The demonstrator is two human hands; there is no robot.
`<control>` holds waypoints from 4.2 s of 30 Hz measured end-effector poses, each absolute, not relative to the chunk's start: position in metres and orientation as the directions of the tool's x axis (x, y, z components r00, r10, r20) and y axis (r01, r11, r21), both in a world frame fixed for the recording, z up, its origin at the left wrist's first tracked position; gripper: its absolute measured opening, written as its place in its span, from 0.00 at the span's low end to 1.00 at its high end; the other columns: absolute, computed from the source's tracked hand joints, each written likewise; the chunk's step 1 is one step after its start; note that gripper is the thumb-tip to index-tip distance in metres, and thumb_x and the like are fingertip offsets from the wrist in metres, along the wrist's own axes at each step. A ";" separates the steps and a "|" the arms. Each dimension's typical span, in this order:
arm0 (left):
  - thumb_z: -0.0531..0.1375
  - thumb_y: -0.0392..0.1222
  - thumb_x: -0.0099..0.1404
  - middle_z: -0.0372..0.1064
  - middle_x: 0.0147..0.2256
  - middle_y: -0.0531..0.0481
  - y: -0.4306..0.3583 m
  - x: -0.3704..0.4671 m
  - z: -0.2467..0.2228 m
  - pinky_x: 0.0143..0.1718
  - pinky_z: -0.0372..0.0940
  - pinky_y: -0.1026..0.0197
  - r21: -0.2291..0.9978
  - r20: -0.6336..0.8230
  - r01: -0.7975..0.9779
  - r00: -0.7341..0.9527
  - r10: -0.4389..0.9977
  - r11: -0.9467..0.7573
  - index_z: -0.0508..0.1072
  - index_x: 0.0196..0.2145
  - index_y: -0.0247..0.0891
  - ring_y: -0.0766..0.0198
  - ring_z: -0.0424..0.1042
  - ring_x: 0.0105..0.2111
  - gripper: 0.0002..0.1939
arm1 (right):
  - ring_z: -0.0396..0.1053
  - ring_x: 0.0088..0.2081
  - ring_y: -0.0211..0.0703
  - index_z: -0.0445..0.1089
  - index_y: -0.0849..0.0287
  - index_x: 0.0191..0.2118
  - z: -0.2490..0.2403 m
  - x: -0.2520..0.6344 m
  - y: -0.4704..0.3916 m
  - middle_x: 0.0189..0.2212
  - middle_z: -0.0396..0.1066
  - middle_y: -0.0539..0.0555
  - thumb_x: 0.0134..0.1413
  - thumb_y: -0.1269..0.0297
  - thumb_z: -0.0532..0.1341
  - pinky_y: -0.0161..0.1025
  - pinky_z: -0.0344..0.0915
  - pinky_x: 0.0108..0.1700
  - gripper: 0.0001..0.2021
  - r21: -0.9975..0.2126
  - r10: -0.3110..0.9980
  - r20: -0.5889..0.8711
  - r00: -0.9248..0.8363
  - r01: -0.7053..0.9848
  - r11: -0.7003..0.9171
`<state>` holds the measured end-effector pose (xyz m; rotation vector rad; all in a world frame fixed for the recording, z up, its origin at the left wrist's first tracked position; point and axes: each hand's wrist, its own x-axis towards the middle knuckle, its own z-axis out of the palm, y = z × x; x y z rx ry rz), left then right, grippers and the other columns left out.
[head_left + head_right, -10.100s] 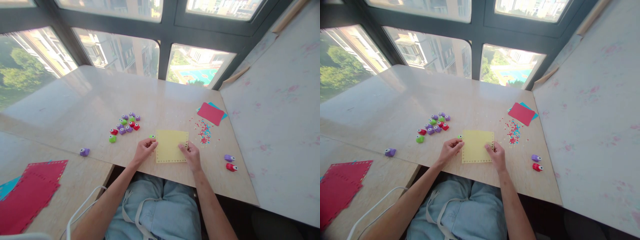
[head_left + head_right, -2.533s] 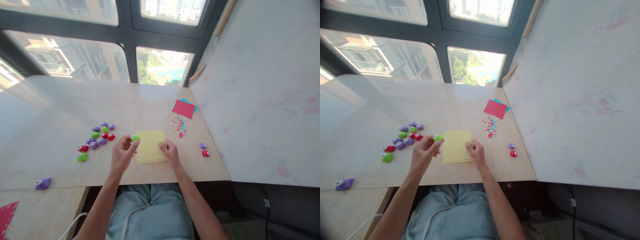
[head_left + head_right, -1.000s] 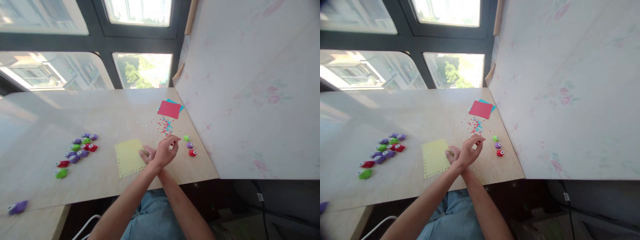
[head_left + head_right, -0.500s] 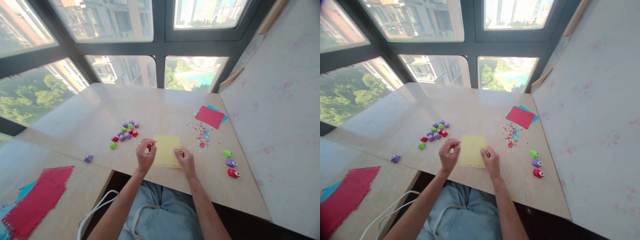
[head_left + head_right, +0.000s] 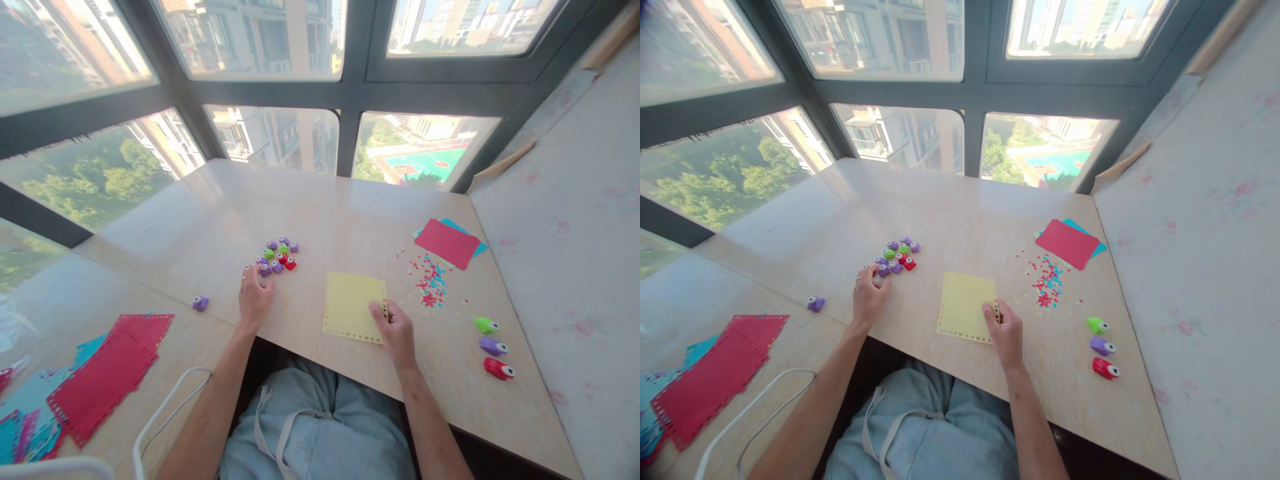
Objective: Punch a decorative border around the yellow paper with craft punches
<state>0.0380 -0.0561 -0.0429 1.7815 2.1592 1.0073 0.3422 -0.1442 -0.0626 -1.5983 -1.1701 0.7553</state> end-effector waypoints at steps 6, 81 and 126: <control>0.56 0.35 0.58 0.70 0.48 0.39 -0.054 0.039 -0.042 0.48 0.65 0.50 0.554 0.328 0.832 -0.253 0.910 0.032 0.69 0.49 0.36 0.50 0.71 0.45 0.20 | 0.59 0.23 0.37 0.69 0.60 0.30 -0.063 0.343 -0.145 0.22 0.64 0.47 0.54 0.48 0.60 0.33 0.57 0.25 0.17 -0.940 0.939 0.039 0.343 0.331 -0.082; 0.64 0.54 0.56 0.62 0.21 0.56 -0.108 0.122 -0.009 0.15 0.51 0.69 0.974 -0.209 0.129 0.199 0.958 0.185 0.76 0.42 0.34 0.73 0.55 0.16 0.22 | 0.70 0.27 0.40 0.74 0.58 0.37 -0.059 0.347 -0.149 0.31 0.75 0.52 0.47 0.51 0.68 0.36 0.68 0.28 0.16 -0.985 0.917 -0.130 0.378 -0.152 -0.077; 0.65 0.48 0.53 0.62 0.17 0.59 -0.122 0.153 -0.014 0.12 0.54 0.70 0.873 -0.389 -0.285 0.082 0.918 0.396 0.67 0.31 0.36 0.74 0.58 0.13 0.14 | 0.74 0.42 0.49 0.68 0.53 0.50 -0.043 0.356 -0.152 0.46 0.75 0.57 0.53 0.47 0.61 0.43 0.70 0.38 0.22 -0.927 0.935 -0.122 0.332 -0.374 0.011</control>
